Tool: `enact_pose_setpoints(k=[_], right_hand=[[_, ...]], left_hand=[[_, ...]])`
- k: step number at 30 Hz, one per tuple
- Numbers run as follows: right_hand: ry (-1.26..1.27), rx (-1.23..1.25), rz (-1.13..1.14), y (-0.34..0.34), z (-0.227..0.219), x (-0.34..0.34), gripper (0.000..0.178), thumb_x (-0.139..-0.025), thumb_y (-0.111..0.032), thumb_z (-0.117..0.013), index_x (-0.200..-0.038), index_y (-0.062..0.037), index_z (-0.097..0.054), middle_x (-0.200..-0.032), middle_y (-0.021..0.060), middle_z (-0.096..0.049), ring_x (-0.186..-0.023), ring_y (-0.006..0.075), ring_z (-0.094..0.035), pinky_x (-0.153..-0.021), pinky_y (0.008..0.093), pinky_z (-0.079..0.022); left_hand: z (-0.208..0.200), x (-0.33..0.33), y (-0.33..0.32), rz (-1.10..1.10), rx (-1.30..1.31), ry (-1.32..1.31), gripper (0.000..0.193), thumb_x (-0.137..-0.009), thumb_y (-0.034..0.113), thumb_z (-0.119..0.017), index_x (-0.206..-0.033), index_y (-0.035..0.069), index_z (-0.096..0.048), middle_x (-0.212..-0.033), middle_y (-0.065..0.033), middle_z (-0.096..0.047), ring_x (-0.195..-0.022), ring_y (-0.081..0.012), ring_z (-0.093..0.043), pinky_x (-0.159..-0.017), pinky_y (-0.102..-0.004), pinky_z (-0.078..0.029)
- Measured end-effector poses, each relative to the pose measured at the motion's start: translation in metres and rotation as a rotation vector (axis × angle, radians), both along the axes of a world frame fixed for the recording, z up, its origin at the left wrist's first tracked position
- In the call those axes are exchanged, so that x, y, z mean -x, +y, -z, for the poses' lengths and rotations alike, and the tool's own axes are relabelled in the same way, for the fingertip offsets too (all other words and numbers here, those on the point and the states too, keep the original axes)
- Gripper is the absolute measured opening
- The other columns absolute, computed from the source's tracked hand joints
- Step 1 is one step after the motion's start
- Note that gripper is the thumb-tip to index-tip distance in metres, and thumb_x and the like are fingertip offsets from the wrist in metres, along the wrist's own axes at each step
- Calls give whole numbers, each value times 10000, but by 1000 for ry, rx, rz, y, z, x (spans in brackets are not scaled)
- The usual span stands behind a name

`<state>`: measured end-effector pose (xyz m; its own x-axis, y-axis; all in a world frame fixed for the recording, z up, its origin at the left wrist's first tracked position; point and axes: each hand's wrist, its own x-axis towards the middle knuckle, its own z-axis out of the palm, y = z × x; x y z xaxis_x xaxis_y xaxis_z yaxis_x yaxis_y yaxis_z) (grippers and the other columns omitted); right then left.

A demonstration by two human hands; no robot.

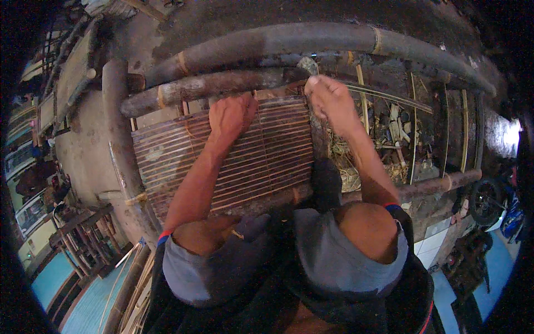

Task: The person weaves thin bamboo strips into a rectangular basket frame using both hands. They interlace the strips through the existing grid, occasionally adjusting the tension and position of the strips to maintain alignment.

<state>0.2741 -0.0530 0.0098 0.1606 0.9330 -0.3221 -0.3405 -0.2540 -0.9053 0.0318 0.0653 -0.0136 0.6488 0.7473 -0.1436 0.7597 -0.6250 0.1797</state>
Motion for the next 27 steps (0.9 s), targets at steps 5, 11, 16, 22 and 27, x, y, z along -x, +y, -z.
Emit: enact_pose_setpoints(k=[5, 11, 16, 22, 27], right_hand=[[188, 65, 92, 18, 20, 4, 228, -1025, -240, -551, -1076, -30, -622, -657, -47, -452, -532, 49, -381, -464, 231, -323], [-207, 122, -312, 37, 54, 64, 381, -998, -272, -588, -1319, -67, -590, -656, -29, -499, -526, 76, -453, -452, 247, -362], [-126, 239, -395, 57, 70, 75, 318, -1010, -356, -586, -1206, -107, -622, -617, -23, -484, -468, 93, -419, -416, 280, -351], [213, 447, -336, 68, 70, 81, 267, -1037, -386, -545, -963, -129, -544, -592, -33, -425, -457, 90, -379, -403, 284, -313], [326, 436, -311, 67, 91, 80, 125, -1007, -195, -456, -956, -108, -530, -681, 38, -525, -525, 165, -478, -433, 362, -411]], left_hand=[[-6, -8, 4, -119, 53, -96, 403, -988, 397, -518, -815, 84, -703, -755, -221, -686, -730, -438, -676, -664, -526, -528], [-17, 3, 24, -238, 523, -280, 485, -976, 537, -485, -924, 136, -753, -881, -162, -724, -883, -407, -690, -756, -493, -513], [-18, -3, 22, -187, 455, -156, 505, -967, 579, -466, -954, 172, -764, -917, -142, -735, -901, -405, -693, -777, -490, -517], [-18, -7, 24, -171, 353, -18, 598, -1008, 565, -403, -951, 89, -760, -872, -241, -706, -857, -456, -676, -793, -531, -515], [-23, -14, 22, -80, 291, 66, 707, -1030, 589, -331, -887, 33, -744, -843, -272, -698, -837, -468, -679, -796, -549, -522]])
